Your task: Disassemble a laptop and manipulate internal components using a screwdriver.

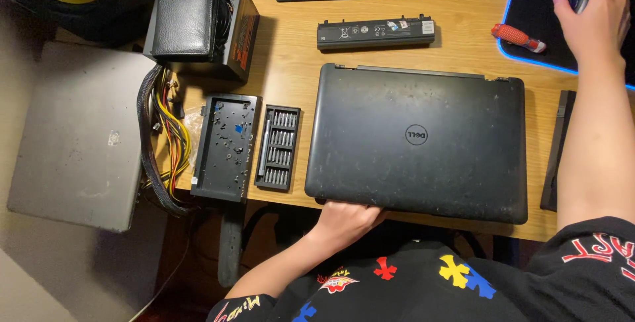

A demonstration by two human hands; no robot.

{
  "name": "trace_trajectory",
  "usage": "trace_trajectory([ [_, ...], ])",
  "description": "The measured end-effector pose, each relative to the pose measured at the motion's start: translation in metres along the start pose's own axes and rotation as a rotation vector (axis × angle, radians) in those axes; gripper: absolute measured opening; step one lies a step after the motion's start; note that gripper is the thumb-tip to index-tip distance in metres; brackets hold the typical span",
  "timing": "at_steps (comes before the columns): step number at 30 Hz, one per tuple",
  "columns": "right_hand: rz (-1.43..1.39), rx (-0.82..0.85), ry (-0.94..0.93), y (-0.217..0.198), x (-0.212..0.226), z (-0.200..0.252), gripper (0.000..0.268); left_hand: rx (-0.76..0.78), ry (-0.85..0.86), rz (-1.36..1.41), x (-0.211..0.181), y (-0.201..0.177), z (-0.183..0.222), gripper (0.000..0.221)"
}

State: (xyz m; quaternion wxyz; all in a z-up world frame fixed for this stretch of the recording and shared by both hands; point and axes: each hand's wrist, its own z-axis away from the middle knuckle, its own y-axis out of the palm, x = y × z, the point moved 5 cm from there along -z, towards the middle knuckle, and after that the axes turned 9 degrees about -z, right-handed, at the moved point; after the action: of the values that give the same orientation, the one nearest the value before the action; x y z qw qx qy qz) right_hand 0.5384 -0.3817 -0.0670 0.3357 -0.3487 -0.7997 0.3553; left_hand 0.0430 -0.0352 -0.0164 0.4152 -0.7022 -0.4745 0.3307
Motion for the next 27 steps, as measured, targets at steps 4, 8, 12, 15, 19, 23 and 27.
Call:
trace_trajectory([
  [4,-0.012,0.019,0.024,-0.005,0.011,-0.004,0.042,-0.123,-0.012,-0.007,0.001,-0.022,-0.013,0.015],
  [8,0.012,0.032,0.028,-0.014,0.019,-0.005,0.049,-0.038,-0.006,-0.014,0.0,0.003,0.003,0.019],
  [12,-0.008,0.013,-0.041,-0.03,0.023,-0.003,0.057,0.071,0.01,-0.01,0.0,0.005,0.0,0.018],
  [15,-0.062,0.033,-0.089,-0.043,0.028,0.005,0.054,-0.071,-0.003,-0.02,0.001,-0.012,-0.008,0.02],
  [19,-0.174,0.102,-0.175,-0.091,0.107,0.023,0.042,-0.044,-0.003,-0.007,0.0,-0.003,-0.001,0.021],
  [23,-0.199,0.196,-0.337,-0.138,0.265,0.051,0.027,0.135,-0.018,0.049,0.0,0.026,0.012,0.03],
  [27,-0.399,0.533,-0.591,-0.142,0.381,0.095,0.051,0.02,-0.009,-0.011,0.001,0.006,0.002,0.02],
])
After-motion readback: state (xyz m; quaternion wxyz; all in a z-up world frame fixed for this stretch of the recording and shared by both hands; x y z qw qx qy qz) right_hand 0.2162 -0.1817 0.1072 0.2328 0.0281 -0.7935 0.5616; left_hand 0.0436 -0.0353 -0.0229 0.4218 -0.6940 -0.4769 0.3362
